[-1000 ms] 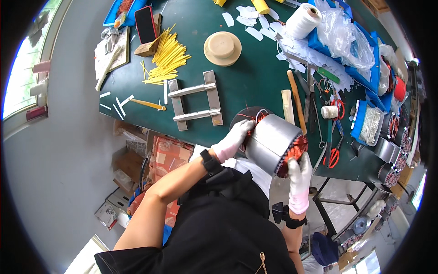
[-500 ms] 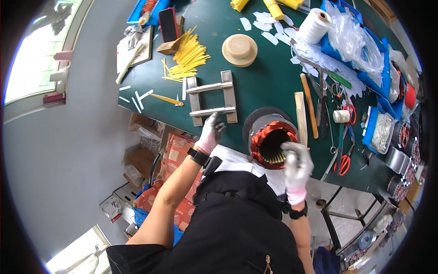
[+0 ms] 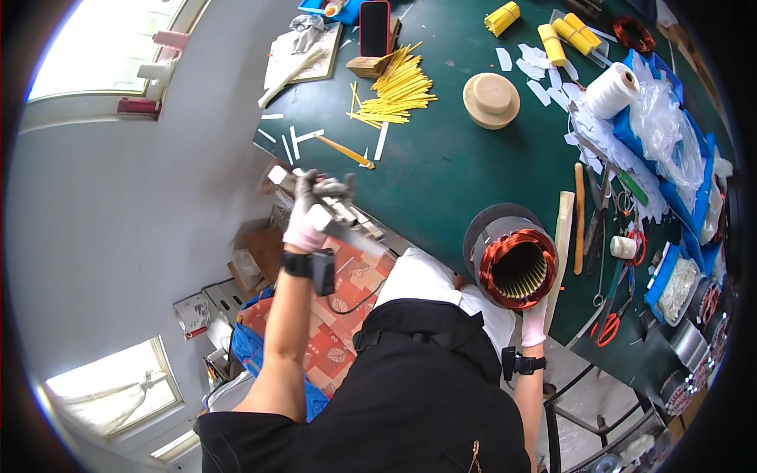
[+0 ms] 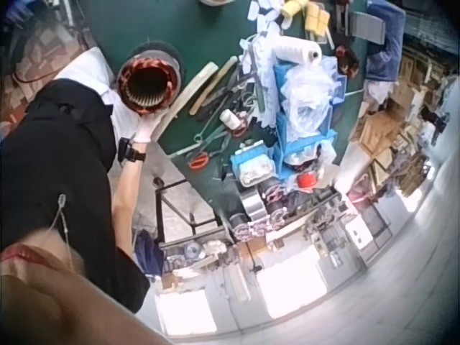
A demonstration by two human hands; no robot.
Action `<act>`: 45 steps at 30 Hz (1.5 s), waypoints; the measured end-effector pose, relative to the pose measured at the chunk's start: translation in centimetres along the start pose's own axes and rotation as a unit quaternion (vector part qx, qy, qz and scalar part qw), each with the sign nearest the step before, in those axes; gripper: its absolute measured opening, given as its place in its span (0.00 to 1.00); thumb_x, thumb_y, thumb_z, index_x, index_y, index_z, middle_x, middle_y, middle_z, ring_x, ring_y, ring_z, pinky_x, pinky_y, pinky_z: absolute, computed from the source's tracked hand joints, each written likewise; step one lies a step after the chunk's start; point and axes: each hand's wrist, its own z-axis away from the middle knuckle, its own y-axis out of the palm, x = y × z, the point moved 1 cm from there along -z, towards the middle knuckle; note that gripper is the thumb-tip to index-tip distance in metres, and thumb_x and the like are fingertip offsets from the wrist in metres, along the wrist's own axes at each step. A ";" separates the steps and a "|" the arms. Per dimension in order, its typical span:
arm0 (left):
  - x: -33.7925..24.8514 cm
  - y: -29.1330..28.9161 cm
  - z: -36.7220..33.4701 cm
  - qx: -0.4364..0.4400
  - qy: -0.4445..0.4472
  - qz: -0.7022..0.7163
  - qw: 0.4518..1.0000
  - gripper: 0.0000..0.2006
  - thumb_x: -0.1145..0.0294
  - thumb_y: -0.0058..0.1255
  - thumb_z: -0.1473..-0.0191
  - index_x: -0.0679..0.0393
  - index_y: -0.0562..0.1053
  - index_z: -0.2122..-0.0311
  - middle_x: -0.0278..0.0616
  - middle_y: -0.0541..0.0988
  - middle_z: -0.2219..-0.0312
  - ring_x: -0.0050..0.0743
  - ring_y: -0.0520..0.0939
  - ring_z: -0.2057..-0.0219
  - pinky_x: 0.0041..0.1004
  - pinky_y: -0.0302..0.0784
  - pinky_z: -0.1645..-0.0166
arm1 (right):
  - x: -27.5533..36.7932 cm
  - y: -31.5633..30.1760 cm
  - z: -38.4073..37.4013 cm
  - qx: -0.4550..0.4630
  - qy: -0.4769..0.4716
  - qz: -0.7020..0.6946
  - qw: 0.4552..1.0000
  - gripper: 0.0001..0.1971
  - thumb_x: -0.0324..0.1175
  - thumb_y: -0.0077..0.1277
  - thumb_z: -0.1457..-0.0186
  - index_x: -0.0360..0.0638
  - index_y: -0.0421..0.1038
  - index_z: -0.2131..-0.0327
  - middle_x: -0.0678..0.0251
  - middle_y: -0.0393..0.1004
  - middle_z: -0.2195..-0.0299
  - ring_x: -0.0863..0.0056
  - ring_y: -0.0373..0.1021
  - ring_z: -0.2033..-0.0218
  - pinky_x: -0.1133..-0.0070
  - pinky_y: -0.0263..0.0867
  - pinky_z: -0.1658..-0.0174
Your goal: Assembling a motor stator by inserting insulation paper and shaping the coils using a mallet and blocks.
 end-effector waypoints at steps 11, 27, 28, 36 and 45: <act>-11.1 -7.0 -8.1 -0.093 0.157 -0.118 0.976 0.12 0.62 0.49 0.44 0.54 0.66 0.76 0.34 0.68 0.85 0.31 0.71 0.83 0.42 0.78 0.59 | 2.0 -1.8 -0.7 0.056 0.024 0.116 0.991 0.30 0.39 0.37 0.35 0.48 0.40 0.34 0.66 0.47 0.35 0.71 0.46 0.35 0.73 0.43 0.34; -6.8 -8.7 -14.8 -0.182 0.355 -0.534 0.745 0.25 0.64 0.53 0.50 0.60 0.65 0.48 0.45 0.74 0.57 0.41 0.73 0.56 0.40 0.70 0.53 | 0.7 -3.1 0.0 0.016 0.087 -0.197 0.976 0.24 0.40 0.30 0.32 0.50 0.45 0.36 0.65 0.53 0.37 0.69 0.53 0.38 0.69 0.50 0.35; -4.6 -6.6 -13.4 -0.150 0.391 -0.573 0.705 0.29 0.69 0.51 0.51 0.65 0.61 0.43 0.51 0.72 0.53 0.42 0.72 0.53 0.35 0.68 0.49 | 0.7 -2.1 -0.1 0.023 0.043 -0.069 0.996 0.24 0.39 0.31 0.33 0.50 0.46 0.36 0.65 0.54 0.38 0.69 0.54 0.39 0.69 0.51 0.35; 20.6 4.4 4.3 0.405 0.179 -0.717 0.538 0.39 0.67 0.57 0.60 0.54 0.56 0.39 0.60 0.54 0.41 0.60 0.53 0.38 0.48 0.50 0.36 | -1.4 0.2 -0.2 -0.044 0.071 -0.219 0.972 0.30 0.52 0.27 0.37 0.42 0.59 0.41 0.60 0.64 0.43 0.64 0.60 0.42 0.68 0.56 0.38; 14.8 8.7 -3.2 0.471 0.129 -0.660 0.571 0.34 0.80 0.40 0.65 0.59 0.65 0.45 0.53 0.63 0.44 0.46 0.59 0.38 0.36 0.49 0.34 | -8.4 7.0 -4.6 -0.114 -0.038 0.137 0.983 0.09 0.29 0.46 0.43 0.31 0.66 0.63 0.59 0.75 0.68 0.75 0.72 0.67 0.76 0.68 0.67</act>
